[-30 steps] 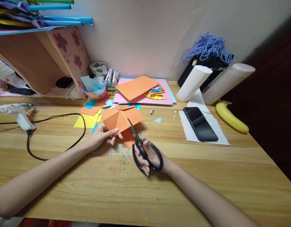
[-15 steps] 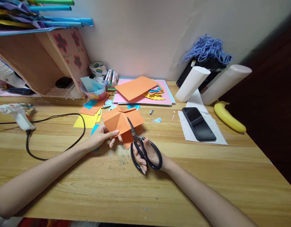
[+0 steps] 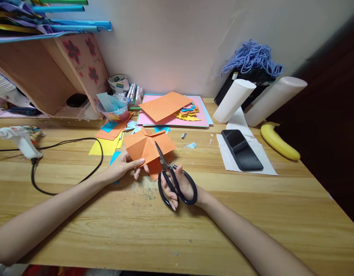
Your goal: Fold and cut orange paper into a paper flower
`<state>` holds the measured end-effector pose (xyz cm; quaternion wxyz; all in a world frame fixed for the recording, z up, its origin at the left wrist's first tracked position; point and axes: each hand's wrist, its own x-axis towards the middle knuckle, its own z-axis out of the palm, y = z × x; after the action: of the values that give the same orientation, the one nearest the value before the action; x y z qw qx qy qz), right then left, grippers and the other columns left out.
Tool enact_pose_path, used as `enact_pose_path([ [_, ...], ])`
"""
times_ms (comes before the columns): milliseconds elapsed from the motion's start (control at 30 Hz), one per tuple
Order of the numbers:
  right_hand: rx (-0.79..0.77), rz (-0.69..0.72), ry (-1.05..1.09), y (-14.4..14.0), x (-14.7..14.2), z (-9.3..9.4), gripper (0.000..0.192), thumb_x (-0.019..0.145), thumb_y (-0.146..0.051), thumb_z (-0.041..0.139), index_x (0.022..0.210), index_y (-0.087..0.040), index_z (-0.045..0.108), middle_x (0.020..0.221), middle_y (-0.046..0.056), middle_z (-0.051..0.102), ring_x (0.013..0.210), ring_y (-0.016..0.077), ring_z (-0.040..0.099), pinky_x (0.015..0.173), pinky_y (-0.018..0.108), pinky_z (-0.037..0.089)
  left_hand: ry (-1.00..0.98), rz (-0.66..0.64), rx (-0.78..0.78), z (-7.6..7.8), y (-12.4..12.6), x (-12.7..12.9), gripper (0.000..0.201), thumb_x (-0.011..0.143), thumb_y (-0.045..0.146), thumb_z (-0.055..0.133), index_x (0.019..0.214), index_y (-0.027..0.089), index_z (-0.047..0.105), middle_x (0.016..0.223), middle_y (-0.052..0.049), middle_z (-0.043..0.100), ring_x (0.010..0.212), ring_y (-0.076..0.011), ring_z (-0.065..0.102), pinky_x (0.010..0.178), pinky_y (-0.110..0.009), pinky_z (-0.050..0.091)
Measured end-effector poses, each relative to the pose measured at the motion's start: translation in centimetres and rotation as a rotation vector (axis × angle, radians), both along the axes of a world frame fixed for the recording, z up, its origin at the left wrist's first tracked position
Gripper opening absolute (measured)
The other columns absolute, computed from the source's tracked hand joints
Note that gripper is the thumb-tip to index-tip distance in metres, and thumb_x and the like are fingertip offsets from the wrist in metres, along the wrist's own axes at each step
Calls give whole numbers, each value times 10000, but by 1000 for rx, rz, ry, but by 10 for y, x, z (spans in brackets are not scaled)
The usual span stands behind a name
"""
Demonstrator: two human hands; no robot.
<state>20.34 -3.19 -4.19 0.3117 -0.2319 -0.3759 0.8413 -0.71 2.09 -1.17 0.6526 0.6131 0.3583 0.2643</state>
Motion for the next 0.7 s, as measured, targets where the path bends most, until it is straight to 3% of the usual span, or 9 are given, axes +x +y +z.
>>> enact_pose_path([
  [133,-11,-17,-30,0,-1,4,705,570,-852,360,686,-164,460,342,-88,422,225,59,374,265,193,415,-2,-18,7,-1,0,0,337,837,355,525,711,74,662,466,-31,566,431,-91,477,520,-235,392],
  [500,-17,-20,35,1,-2,-6,637,589,-797,472,672,-166,449,331,-102,421,195,55,365,222,154,365,20,-35,-5,-1,-1,0,340,842,373,515,735,84,659,462,-26,559,428,-84,455,484,-221,340],
  [700,7,-42,-18,0,-2,-2,712,572,-859,338,680,-165,451,325,-92,410,203,63,364,241,185,394,7,-66,-5,-2,-1,-1,329,843,372,520,760,84,654,476,-21,559,423,-73,442,457,-210,285],
])
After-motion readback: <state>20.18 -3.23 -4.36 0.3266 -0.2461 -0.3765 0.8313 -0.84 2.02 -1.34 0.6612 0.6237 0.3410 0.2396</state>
